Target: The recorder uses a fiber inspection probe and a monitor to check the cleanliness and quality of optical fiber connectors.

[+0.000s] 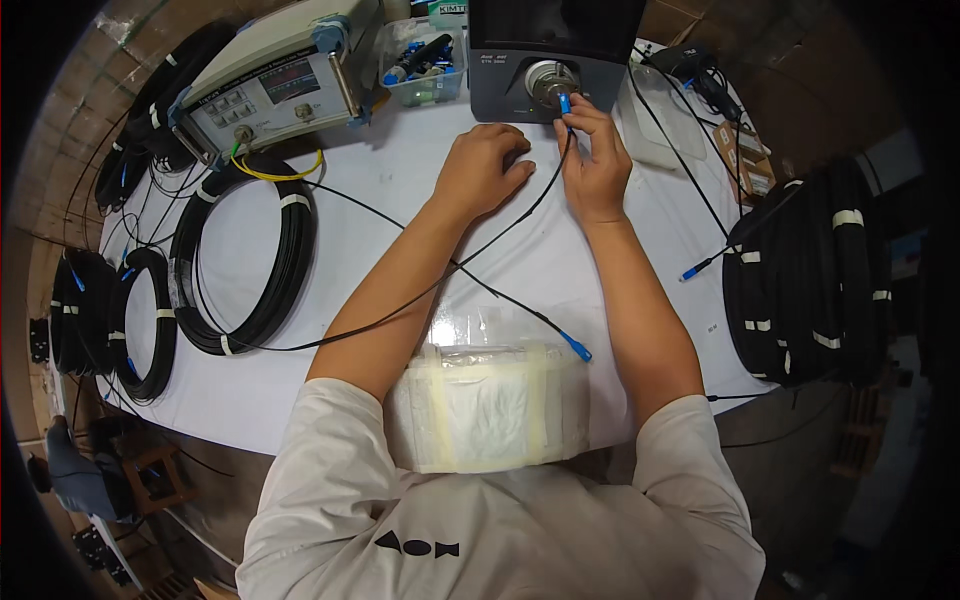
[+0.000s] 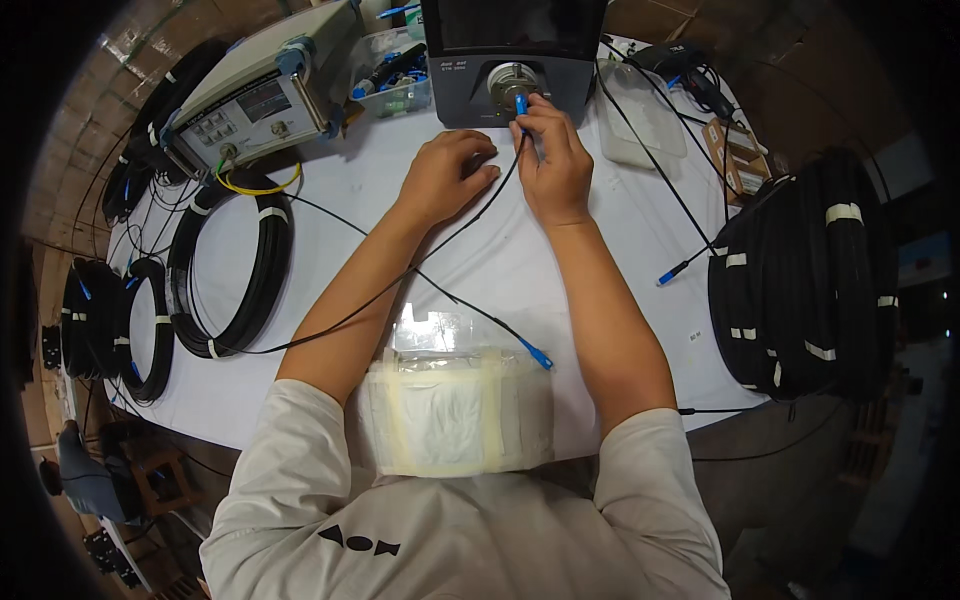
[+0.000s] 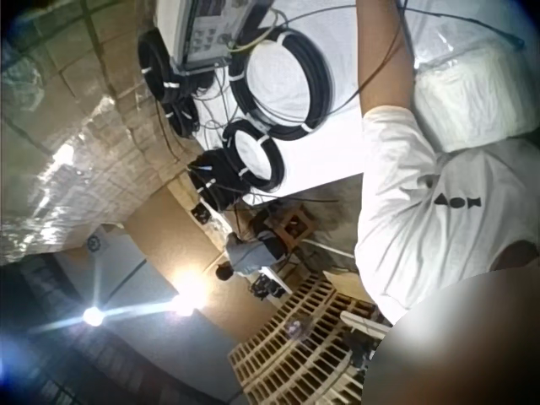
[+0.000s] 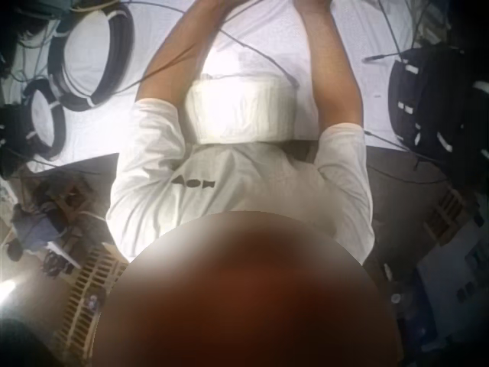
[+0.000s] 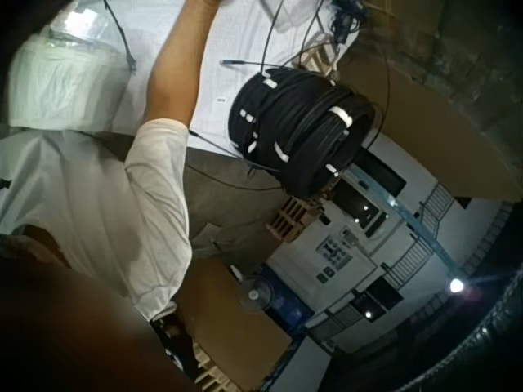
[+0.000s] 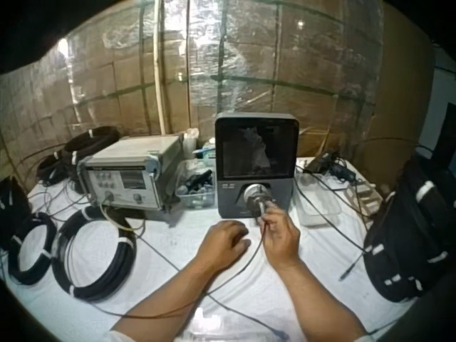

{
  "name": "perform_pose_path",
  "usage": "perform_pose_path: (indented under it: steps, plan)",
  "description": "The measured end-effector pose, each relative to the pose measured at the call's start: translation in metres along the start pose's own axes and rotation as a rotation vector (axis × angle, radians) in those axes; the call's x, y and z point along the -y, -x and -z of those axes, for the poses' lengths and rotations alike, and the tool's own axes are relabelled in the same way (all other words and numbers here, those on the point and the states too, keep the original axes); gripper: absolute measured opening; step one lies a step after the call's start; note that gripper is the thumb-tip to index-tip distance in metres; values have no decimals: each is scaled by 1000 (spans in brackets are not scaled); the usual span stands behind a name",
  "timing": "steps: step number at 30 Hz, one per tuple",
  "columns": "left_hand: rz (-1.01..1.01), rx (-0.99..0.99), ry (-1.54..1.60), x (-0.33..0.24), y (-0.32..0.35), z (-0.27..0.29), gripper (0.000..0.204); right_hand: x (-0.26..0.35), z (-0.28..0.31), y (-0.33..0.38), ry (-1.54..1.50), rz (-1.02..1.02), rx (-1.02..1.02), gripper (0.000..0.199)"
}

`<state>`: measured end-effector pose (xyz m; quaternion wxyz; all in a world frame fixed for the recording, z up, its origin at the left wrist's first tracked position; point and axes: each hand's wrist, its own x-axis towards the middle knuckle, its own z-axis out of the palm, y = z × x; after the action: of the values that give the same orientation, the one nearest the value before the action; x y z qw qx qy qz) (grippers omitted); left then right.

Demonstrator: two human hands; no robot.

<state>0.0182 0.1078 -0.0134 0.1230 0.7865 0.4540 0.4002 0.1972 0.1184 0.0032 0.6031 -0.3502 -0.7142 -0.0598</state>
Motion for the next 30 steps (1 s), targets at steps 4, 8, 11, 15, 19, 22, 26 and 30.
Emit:
perform_pose_path:
  steps: [4, 8, 11, 15, 19, 22, 26, 30]
  plan:
    - [-46, -33, -25, 2, 1, -2, 27, -1, 1, 0, -9, 1, 16, 19]
    - [-24, 5, -5, 2, 1, -1, 29, -2, 2, 0, 18, 0, 37, 18]
    - [-8, 32, -9, 3, 1, 0, 30, -2, 2, 2, 32, 3, 50, 17]
    - [-19, 24, -14, 3, 2, 0, 30, 1, 4, 1, 50, -14, 67, 16]
    - [-25, 24, -2, 2, 3, 0, 30, 2, 5, -2, 40, -18, 60, 15]
    - [-27, 6, -1, 3, 2, -2, 29, 6, 5, -8, 62, -16, 60, 16]
    - [-50, -8, -13, 2, 0, -2, 27, 8, 6, -17, 93, -85, 38, 14]
    - [5, -16, 40, -5, -1, 1, 33, 11, 7, -22, 118, -70, 47, 14]
